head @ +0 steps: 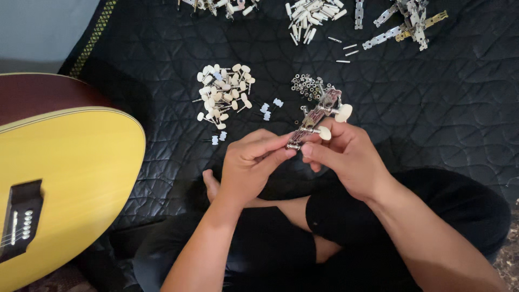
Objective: The person assembles guitar tuning machines by hand, inserting white plastic knobs into metal casings and securing them with washers and screws using a screwdriver. They handle multiple small parts laid out on a black mat and repeat the process for several units.
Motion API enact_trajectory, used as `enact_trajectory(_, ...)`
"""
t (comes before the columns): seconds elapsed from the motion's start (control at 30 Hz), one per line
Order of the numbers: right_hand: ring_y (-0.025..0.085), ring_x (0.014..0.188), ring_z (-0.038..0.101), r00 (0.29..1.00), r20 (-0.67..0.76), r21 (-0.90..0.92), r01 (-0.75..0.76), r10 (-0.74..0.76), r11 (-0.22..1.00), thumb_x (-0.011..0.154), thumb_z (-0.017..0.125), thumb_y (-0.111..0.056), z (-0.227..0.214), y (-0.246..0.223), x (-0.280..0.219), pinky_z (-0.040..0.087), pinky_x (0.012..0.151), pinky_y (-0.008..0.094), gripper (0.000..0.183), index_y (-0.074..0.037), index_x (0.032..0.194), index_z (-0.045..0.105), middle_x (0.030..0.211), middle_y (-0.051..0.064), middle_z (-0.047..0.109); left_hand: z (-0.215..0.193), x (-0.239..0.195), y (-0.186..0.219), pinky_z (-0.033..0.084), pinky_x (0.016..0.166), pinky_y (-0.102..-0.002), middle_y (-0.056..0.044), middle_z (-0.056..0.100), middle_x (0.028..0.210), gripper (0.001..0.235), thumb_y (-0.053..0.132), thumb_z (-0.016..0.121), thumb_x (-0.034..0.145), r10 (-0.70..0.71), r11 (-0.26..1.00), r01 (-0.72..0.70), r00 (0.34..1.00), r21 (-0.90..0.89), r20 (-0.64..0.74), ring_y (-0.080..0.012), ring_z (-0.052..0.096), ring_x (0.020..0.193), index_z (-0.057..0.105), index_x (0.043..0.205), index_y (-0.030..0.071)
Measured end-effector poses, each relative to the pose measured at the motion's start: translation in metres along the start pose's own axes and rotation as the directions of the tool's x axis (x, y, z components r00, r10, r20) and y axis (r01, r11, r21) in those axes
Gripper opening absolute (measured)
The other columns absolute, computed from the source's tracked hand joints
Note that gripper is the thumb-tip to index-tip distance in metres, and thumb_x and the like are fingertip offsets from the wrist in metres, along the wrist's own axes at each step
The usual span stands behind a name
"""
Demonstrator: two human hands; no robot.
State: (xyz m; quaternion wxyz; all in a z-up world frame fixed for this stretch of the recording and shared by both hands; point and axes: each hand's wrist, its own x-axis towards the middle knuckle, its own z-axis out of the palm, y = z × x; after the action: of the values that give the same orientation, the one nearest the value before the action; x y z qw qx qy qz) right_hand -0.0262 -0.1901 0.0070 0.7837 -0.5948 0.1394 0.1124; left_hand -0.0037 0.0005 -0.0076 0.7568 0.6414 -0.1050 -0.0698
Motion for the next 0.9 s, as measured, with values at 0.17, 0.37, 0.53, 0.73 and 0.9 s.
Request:
enact_trajectory(0.17,0.016,0.058,0.066,0.998,0.028,0.011,-0.05,0.05,0.999,0.082,0.076,0.002,-0.002,0.002,0.003,0.056,0.05,0.026,0.013,0.004,0.088,0.064,0.065,0.015,0.066,-0.001,0.002,-0.004,0.054,0.069,-0.024,-0.011,0.073,0.082,0.029,-0.002,0.083,0.081,-0.025,1.0,0.025,1.0,0.01,0.013,-0.0095,0.067,0.077,0.076,0.109,0.003)
enact_trajectory(0.37,0.015,0.052,0.062,0.999,0.026,0.015,-0.048,0.048,0.999,0.084,0.073,0.002,-0.004,0.004,0.008,0.053,0.049,0.026,0.012,0.004,0.093,0.066,0.065,0.017,0.067,0.002,0.003,-0.006,0.057,0.071,-0.027,-0.014,0.073,0.083,0.03,0.001,0.083,0.082,-0.106,0.994,0.106,0.994,-0.022,0.023,-0.0126,0.068,0.079,0.075,0.11,0.0)
enact_trajectory(0.53,0.014,0.053,0.063,0.999,0.018,-0.018,-0.027,0.027,0.999,0.085,0.074,0.0,-0.005,0.002,0.01,0.054,0.051,0.026,0.014,0.003,0.097,0.066,0.068,0.016,0.068,0.001,0.004,-0.009,0.059,0.071,-0.026,-0.013,0.071,0.082,0.03,0.002,0.082,0.083,-0.167,0.984,0.169,0.985,-0.051,0.032,-0.0136,0.07,0.078,0.074,0.111,-0.002)
enact_trajectory(0.73,0.015,0.057,0.064,0.999,0.022,-0.046,-0.036,0.037,0.998,0.084,0.078,-0.001,-0.006,0.006,0.011,0.054,0.054,0.026,0.019,0.006,0.099,0.068,0.072,0.016,0.069,-0.003,0.005,-0.009,0.059,0.073,-0.028,-0.014,0.071,0.084,0.028,0.002,0.08,0.085,-0.174,0.982,0.176,0.984,-0.076,0.03,-0.0165,0.072,0.08,0.073,0.111,-0.003)
enact_trajectory(0.9,0.014,0.057,0.064,1.0,0.006,-0.183,0.008,-0.007,0.983,0.083,0.08,0.0,-0.008,0.01,0.015,0.054,0.056,0.024,0.021,0.005,0.1,0.069,0.073,0.016,0.069,0.001,0.007,-0.005,0.06,0.077,-0.027,-0.009,0.072,0.086,0.026,0.011,0.083,0.084,-0.283,0.959,0.283,0.959,-0.007,-0.021,-0.0104,0.069,0.083,0.076,0.108,0.004)
